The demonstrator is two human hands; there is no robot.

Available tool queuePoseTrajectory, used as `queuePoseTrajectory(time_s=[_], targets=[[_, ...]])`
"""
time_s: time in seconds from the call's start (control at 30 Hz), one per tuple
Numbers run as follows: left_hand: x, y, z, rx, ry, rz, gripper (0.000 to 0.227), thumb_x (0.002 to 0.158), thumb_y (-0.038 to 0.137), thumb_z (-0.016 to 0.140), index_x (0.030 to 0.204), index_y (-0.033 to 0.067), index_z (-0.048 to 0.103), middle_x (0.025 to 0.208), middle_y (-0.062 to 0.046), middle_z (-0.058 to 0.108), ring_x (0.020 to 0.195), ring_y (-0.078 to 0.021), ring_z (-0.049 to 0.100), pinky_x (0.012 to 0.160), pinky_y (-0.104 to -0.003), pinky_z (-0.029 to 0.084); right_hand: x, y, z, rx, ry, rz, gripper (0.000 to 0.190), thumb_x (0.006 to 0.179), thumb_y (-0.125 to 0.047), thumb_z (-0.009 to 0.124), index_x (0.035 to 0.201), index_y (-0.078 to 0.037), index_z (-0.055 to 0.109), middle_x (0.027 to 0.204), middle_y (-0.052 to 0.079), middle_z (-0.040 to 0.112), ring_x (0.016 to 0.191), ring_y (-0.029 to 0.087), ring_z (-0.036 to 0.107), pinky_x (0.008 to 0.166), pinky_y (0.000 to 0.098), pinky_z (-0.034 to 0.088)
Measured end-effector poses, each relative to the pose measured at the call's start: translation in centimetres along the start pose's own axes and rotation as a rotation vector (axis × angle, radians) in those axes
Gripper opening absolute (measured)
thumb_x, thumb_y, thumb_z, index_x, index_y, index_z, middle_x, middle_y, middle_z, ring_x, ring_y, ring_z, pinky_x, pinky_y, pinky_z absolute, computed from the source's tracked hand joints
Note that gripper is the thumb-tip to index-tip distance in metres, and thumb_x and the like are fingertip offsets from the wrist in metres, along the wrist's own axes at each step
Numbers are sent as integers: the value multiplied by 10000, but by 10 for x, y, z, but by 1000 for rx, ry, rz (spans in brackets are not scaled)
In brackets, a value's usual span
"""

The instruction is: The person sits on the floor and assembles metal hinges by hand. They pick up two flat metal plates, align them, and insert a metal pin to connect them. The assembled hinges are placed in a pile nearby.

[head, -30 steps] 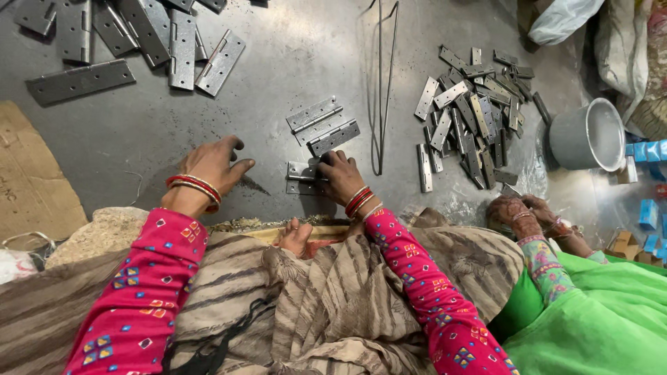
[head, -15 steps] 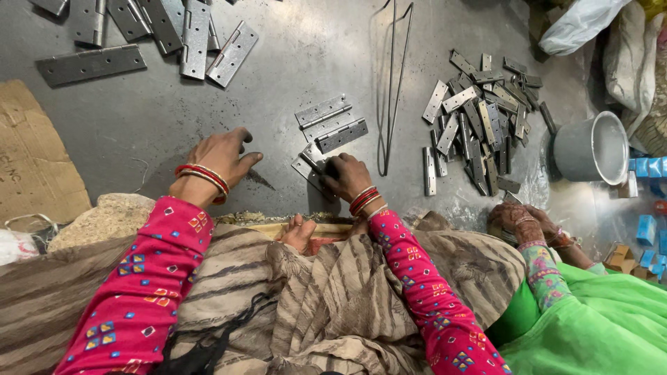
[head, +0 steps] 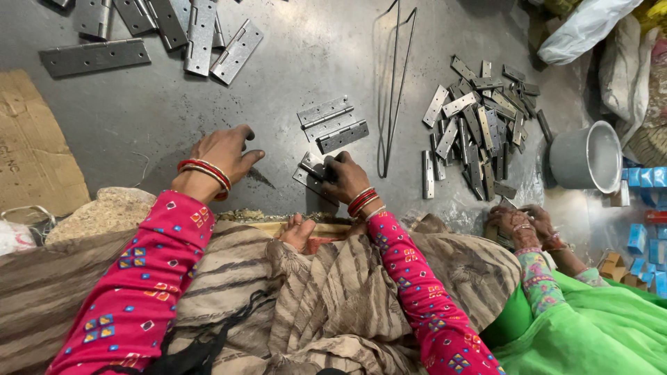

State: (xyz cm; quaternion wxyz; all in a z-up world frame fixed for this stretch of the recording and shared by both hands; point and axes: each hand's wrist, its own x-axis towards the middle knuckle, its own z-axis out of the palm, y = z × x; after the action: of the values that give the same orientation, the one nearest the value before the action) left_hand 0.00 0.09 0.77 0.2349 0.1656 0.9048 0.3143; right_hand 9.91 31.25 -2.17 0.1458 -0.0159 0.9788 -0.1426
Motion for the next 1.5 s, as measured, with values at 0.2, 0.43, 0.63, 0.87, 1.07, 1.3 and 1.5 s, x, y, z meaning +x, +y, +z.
queuePoseTrajectory(time_s=[0.2, 0.43, 0.63, 0.87, 1.07, 1.3, 1.5], targets=[[-1, 2, -2, -10, -50, -34, 474, 938, 432, 679, 1261, 88, 642, 1049, -154, 755, 1032, -377, 706, 919, -520, 541, 5, 5, -1, 137, 22, 88, 633, 689, -237, 834, 1214, -20, 557, 1070, 200, 594, 932, 409, 644, 804, 470, 549], [1, 2, -1, 6, -39, -22, 476, 932, 429, 679, 1271, 97, 636, 1058, -146, 746, 1027, -370, 706, 916, -520, 539, 1, 2, -6, -71, 57, 8, 347, 761, -265, 816, 1033, -96, 683, 1025, 121, 653, 944, 363, 661, 805, 461, 544], [0, 2, -3, 15, -37, -15, 465, 945, 421, 670, 1271, 91, 631, 1041, -158, 747, 1040, -378, 694, 930, -517, 530, -1, -14, -7, -31, 22, -87, 488, 733, -416, 872, 1040, -101, 659, 1016, 136, 648, 916, 362, 645, 747, 473, 539], [-1, 0, -1, 26, -27, 9, 455, 947, 421, 678, 1249, 82, 641, 1067, -175, 734, 1040, -381, 697, 930, -518, 532, 6, -5, 6, -56, 9, -110, 478, 752, -343, 856, 1040, -59, 601, 1011, 180, 664, 991, 407, 619, 836, 503, 518], [3, -2, 4, 15, -19, -4, 467, 928, 413, 688, 1253, 81, 639, 1068, -174, 741, 1051, -375, 691, 934, -520, 529, 9, 16, 16, -44, -9, -95, 436, 792, -212, 773, 1152, -67, 573, 1032, 181, 662, 1004, 402, 615, 862, 499, 515], [4, -3, 4, 11, -33, -36, 468, 944, 417, 680, 1271, 85, 638, 1078, -186, 740, 1048, -378, 698, 929, -521, 535, 50, 63, -22, -370, 302, -300, 435, 781, -99, 730, 1193, -133, 595, 1219, 149, 627, 1114, 371, 547, 847, 520, 471], [1, -6, 2, 16, -16, -6, 457, 939, 411, 684, 1254, 82, 643, 1078, -189, 731, 1045, -391, 691, 921, -524, 534, 62, 60, -24, -448, 51, -107, 442, 799, -127, 748, 1206, -147, 575, 1208, 37, 623, 1184, 327, 554, 920, 536, 449]])
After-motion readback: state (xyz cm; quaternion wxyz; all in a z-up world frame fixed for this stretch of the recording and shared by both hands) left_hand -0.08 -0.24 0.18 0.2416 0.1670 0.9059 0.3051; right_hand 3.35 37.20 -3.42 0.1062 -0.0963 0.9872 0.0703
